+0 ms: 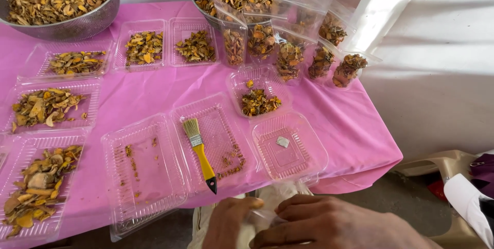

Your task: Sorting dried tea leaves from trays and packaging them into small plastic bags

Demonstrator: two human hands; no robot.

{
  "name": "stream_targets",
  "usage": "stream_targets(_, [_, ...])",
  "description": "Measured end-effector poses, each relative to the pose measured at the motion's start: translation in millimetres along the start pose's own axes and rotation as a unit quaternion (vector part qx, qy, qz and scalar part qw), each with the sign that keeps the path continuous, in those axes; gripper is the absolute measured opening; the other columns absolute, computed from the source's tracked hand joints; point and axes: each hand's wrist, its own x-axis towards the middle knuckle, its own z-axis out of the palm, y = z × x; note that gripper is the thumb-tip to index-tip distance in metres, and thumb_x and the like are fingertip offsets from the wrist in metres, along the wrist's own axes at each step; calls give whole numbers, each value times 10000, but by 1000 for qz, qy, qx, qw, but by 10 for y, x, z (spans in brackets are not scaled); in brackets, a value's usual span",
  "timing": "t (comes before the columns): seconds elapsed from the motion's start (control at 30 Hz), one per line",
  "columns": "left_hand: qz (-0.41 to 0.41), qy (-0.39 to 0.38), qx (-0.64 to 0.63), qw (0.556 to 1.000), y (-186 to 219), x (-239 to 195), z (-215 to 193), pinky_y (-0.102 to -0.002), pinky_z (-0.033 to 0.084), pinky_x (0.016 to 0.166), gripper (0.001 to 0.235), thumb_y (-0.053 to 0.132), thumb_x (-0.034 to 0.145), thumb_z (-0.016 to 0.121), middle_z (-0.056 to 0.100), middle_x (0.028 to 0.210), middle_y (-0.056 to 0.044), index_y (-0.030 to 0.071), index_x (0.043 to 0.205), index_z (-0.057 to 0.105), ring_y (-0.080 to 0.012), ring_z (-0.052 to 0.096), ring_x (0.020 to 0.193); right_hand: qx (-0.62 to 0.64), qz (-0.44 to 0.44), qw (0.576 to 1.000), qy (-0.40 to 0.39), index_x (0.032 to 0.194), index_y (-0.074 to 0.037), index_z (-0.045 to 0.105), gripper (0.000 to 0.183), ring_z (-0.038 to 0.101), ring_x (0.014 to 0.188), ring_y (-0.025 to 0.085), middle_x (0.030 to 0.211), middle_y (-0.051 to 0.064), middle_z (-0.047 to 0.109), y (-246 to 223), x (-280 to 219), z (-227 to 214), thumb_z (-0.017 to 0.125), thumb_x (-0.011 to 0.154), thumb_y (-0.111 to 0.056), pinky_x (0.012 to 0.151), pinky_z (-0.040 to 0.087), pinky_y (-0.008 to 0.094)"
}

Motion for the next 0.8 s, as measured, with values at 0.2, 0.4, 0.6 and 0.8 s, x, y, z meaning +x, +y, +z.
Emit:
stream_targets(0.2, [-189,-327,-355,855,-2092,-689,-106,-282,611,699,468,200,908,735,706,897,-152,92,1350,630,-171,720,694,-113,113,980,122,1362,-28,620,442,737,1181,307,1372,159,703,77,-59,-346,589,1030,-319,1017,562,441])
stream_targets(0.4, [-201,-216,-515,804,-2196,-334,-873,-392,692,681,513,96,882,820,748,922,-199,-61,1329,625,-244,702,687,-189,156,949,199,1233,-94,720,334,785,1040,227,1191,22,794,770,-180,-371,700,932,-236,917,628,377])
stream_targets(0.6, [-355,-147,-193,903,-1485,-20,-973,-362,669,812,944,-156,513,1022,617,777,-82,189,1336,716,-230,707,742,-199,207,935,209,1230,-135,734,315,757,1089,226,1209,34,783,1078,1,-301,681,936,-235,989,593,401])
stream_targets(0.8, [-335,-148,-134,921,-1391,204,-1006,-316,687,783,925,-71,546,973,730,917,-81,186,1378,661,-192,748,804,-345,123,925,99,1267,-181,669,409,623,1114,228,1222,13,724,1107,366,193,692,964,-456,980,431,413])
